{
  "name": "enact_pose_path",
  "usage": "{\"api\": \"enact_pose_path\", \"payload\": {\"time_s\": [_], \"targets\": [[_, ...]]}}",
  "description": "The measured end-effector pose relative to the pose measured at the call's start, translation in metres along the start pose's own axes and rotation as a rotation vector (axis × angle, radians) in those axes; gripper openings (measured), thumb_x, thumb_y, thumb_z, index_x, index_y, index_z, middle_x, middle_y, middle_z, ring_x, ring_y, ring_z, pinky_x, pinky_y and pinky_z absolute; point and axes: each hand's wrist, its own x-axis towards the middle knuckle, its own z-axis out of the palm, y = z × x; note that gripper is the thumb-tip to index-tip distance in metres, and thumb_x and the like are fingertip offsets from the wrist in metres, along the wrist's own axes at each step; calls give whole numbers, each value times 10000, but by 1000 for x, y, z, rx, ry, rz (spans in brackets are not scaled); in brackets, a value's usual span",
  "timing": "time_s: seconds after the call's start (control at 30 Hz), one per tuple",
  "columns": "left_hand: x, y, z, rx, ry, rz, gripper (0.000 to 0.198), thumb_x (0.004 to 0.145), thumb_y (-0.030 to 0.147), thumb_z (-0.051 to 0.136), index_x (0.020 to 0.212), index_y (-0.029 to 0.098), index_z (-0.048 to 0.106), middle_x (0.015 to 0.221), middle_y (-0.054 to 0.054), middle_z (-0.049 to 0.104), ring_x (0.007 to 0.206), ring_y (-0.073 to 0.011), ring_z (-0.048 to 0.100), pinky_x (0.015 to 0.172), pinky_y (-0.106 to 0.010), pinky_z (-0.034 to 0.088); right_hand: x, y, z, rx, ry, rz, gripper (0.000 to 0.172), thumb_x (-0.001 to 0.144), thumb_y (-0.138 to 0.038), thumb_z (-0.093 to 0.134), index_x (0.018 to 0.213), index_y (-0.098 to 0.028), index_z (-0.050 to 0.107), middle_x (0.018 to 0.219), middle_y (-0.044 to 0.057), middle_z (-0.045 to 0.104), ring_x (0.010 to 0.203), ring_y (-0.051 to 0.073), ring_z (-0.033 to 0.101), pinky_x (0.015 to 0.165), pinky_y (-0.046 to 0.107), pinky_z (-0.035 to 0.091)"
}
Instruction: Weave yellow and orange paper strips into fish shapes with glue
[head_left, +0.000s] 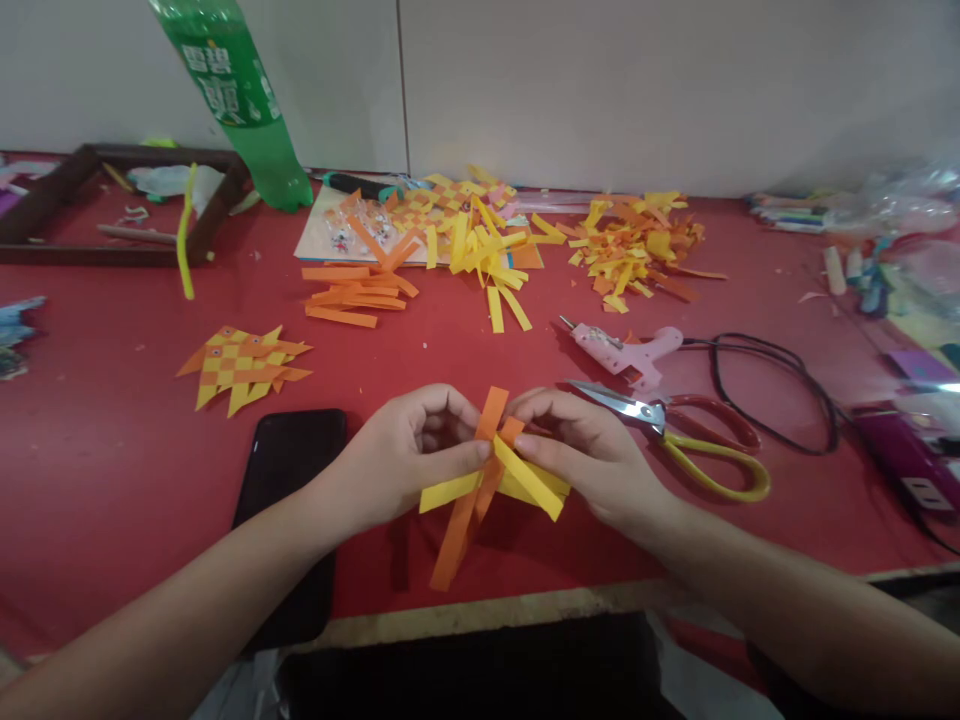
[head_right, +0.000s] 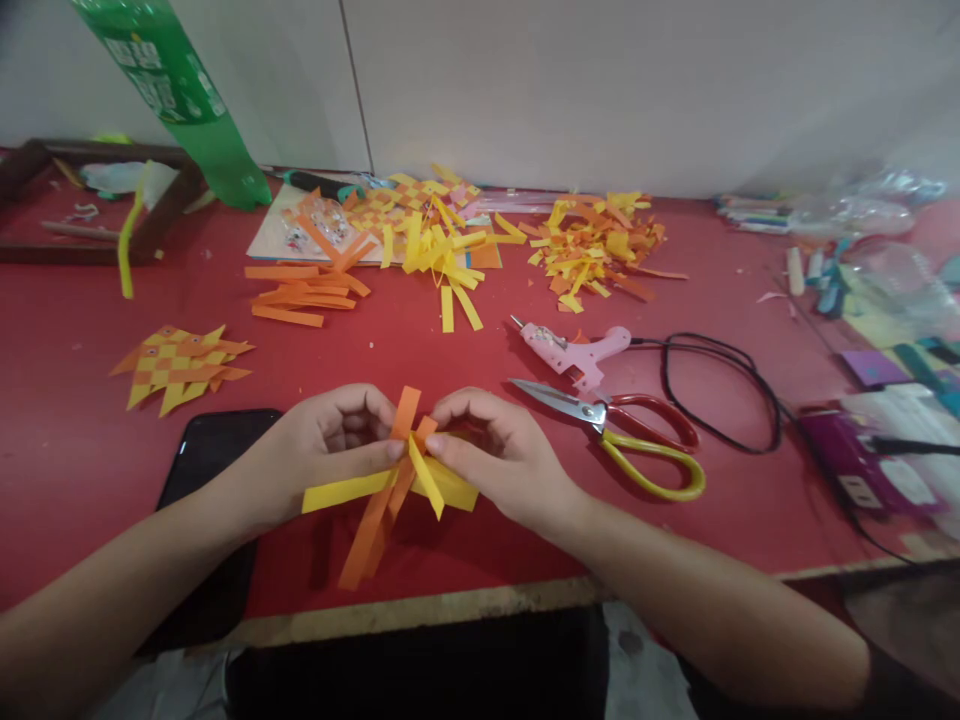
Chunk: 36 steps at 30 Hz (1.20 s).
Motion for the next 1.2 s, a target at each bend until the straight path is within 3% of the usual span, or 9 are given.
{"api": "enact_pose_path", "payload": {"time_s": [0.37,0.63,1.03,1.2], "targets": [[0,1,0,69,-79,-26,94,747,202,780,732,172,692,640,61,583,577,-71,473,544,-176,362,-1,-1,3,3,33,13,224,807,-378,728,738,-200,609,675,-21,576,598,99,508,550,240,428],[-2,1,0,144,-56,-80,135,725,269,790,735,163,706,653,39,617,573,-84,494,525,-187,352,-3,-5,2,-20,111,-8,260,809,-369,718,684,-199,566,614,-34,542,534,82,472,501,224,393],[-2,-1,-1,259,-91,-61,283,788,414,730,762,134,693,694,14,612,615,-102,510,591,-222,399,-5,-7,3,-58,91,42,251,826,-348,658,679,-202,516,579,-47,523,499,75,456,459,203,367],[-3,-1,-1,250,-80,-71,241,767,372,747,735,143,680,682,29,602,602,-91,502,576,-207,389,-5,-7,4,-73,92,15,252,838,-351,656,681,-206,523,581,-44,546,494,78,482,464,207,386]]}}
